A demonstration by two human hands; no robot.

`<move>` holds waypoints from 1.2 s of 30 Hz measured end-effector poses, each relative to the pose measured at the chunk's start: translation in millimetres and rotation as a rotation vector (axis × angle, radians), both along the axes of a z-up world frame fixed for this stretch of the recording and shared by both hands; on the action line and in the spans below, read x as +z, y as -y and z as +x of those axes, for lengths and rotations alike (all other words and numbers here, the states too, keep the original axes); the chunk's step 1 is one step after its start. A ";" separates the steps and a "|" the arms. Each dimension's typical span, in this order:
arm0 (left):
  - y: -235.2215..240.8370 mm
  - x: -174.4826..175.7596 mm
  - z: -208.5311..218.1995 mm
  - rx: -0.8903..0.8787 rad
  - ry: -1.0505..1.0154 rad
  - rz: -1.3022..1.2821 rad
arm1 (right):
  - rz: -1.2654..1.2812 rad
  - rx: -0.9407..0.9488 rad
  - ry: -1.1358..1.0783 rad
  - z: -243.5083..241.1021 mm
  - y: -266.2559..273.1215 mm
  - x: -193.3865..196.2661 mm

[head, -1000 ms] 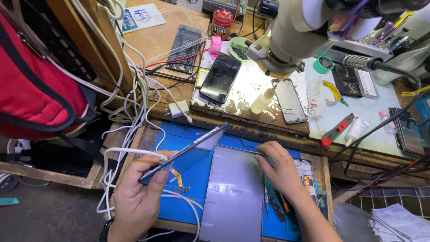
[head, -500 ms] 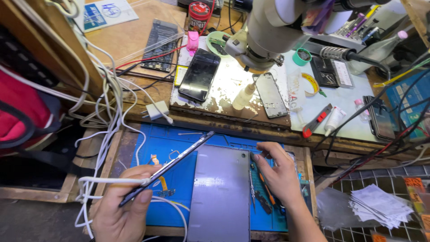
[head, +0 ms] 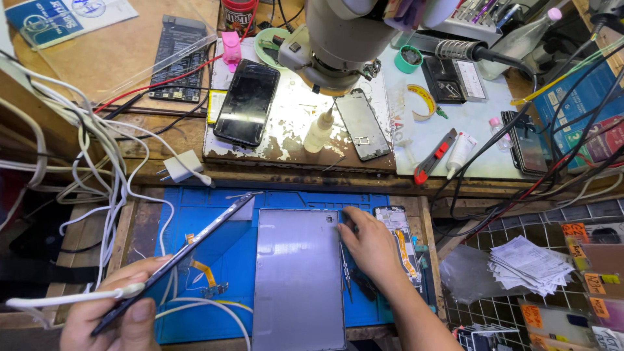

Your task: The person works on a disassembled tablet, using a screwdriver to remove screws from the back cover. They then use a soldering iron to work on the internal circuit board and connect a white charging cable to the device. The person handles the tablet's back cover and internal components throughout the process.

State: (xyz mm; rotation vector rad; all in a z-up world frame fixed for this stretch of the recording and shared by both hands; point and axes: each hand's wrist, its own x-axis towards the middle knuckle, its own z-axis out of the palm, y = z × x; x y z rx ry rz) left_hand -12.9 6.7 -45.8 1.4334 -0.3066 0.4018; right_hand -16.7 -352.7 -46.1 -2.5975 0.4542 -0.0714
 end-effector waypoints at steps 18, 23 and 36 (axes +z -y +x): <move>42.1 -69.3 -9.7 -0.221 0.333 0.337 | 0.023 0.029 0.048 27.8 5.0 -30.5; 50.5 -70.0 -29.2 -0.272 0.123 0.183 | 0.170 -0.042 0.020 26.2 17.7 -36.9; 74.2 -45.3 -38.2 -0.322 0.074 -0.219 | 0.936 -0.111 0.166 6.6 42.4 -43.7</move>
